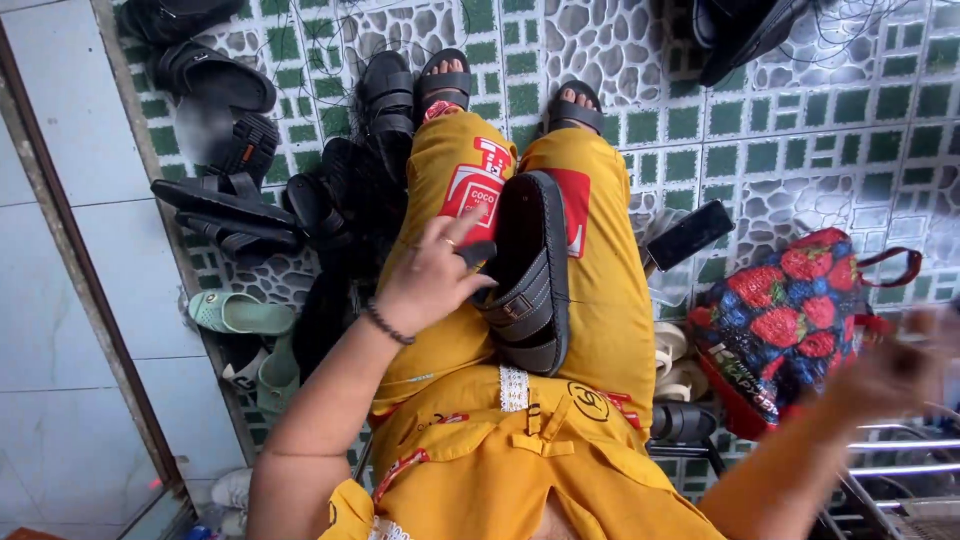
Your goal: The person sews a black sandal strap by hand using a needle and thread while sitting on a tiled floor.
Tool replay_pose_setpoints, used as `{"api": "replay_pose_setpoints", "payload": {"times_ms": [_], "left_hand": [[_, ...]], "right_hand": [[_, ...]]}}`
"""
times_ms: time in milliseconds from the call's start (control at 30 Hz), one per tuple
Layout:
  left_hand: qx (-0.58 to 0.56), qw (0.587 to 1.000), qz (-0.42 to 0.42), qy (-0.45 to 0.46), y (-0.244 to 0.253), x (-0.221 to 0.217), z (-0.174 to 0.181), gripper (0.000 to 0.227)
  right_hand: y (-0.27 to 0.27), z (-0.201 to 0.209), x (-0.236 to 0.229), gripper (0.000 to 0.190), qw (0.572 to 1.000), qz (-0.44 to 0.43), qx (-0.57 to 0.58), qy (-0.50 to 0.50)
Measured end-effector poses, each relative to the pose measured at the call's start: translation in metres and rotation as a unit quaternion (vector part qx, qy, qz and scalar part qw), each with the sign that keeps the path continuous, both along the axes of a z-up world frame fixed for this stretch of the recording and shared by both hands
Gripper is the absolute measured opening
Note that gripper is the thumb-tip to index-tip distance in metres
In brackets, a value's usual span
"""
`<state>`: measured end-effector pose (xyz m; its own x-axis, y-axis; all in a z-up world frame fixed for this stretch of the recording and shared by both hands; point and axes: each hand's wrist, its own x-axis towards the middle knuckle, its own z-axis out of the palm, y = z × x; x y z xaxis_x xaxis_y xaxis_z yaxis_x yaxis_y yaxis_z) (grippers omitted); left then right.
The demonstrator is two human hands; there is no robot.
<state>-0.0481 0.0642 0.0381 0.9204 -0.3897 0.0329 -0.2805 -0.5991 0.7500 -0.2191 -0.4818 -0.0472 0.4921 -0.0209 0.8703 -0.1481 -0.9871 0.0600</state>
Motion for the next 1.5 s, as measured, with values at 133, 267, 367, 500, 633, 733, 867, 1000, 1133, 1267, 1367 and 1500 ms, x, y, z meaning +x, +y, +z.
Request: {"api": "replay_pose_setpoints", "payload": {"times_ms": [133, 267, 367, 500, 633, 733, 867, 1000, 1133, 1267, 1367, 1500], "left_hand": [[-0.064, 0.989, -0.133, -0.001, -0.004, 0.000, -0.006, 0.018], [-0.511, 0.789, -0.085, 0.331, -0.020, -0.015, -0.004, 0.030], [-0.543, 0.762, -0.081, 0.343, -0.053, 0.009, 0.024, 0.022], [-0.461, 0.840, -0.072, 0.278, -0.080, 0.044, 0.002, 0.013], [-0.435, 0.866, -0.011, 0.247, -0.087, 0.074, -0.012, 0.010], [-0.437, 0.869, 0.050, 0.228, -0.086, 0.087, -0.042, 0.012], [-0.499, 0.834, 0.105, 0.213, -0.085, 0.101, -0.066, 0.015], [-0.482, 0.845, 0.084, 0.218, -0.056, 0.099, -0.031, 0.013], [-0.268, 0.931, 0.071, 0.237, 0.029, 0.093, -0.004, 0.016], [0.398, 0.912, 0.098, -0.019, 0.067, 0.081, -0.019, 0.027], [-0.004, 1.000, 0.005, 0.027, 0.001, 0.074, 0.034, 0.068], [-0.003, 0.979, -0.159, -0.129, -0.041, 0.055, 0.011, 0.073]], "right_hand": [[0.232, 0.050, 0.049, 0.035, 0.873, 0.171, 0.357, 0.286], [0.278, 0.067, 0.057, 0.013, 0.721, 0.298, 0.453, 0.432], [0.297, 0.101, 0.077, 0.011, 0.465, 0.399, 0.692, 0.382], [0.302, 0.063, 0.054, 0.020, 0.338, 0.367, 0.821, 0.276], [0.307, 0.062, 0.058, 0.022, 0.381, 0.346, 0.825, 0.232], [0.312, 0.060, 0.066, 0.019, 0.445, 0.291, 0.803, 0.268], [0.317, 0.064, 0.083, 0.015, 0.471, 0.189, 0.800, 0.320], [0.291, 0.078, 0.086, 0.014, 0.412, 0.140, 0.848, 0.304], [0.238, 0.094, 0.066, 0.029, 0.585, 0.078, 0.750, 0.297], [0.243, 0.083, 0.047, 0.029, 0.659, 0.205, 0.576, 0.438], [0.269, 0.110, 0.080, 0.038, 0.659, 0.272, 0.422, 0.560], [0.271, 0.111, 0.085, 0.043, 0.659, 0.270, 0.400, 0.577]]}}
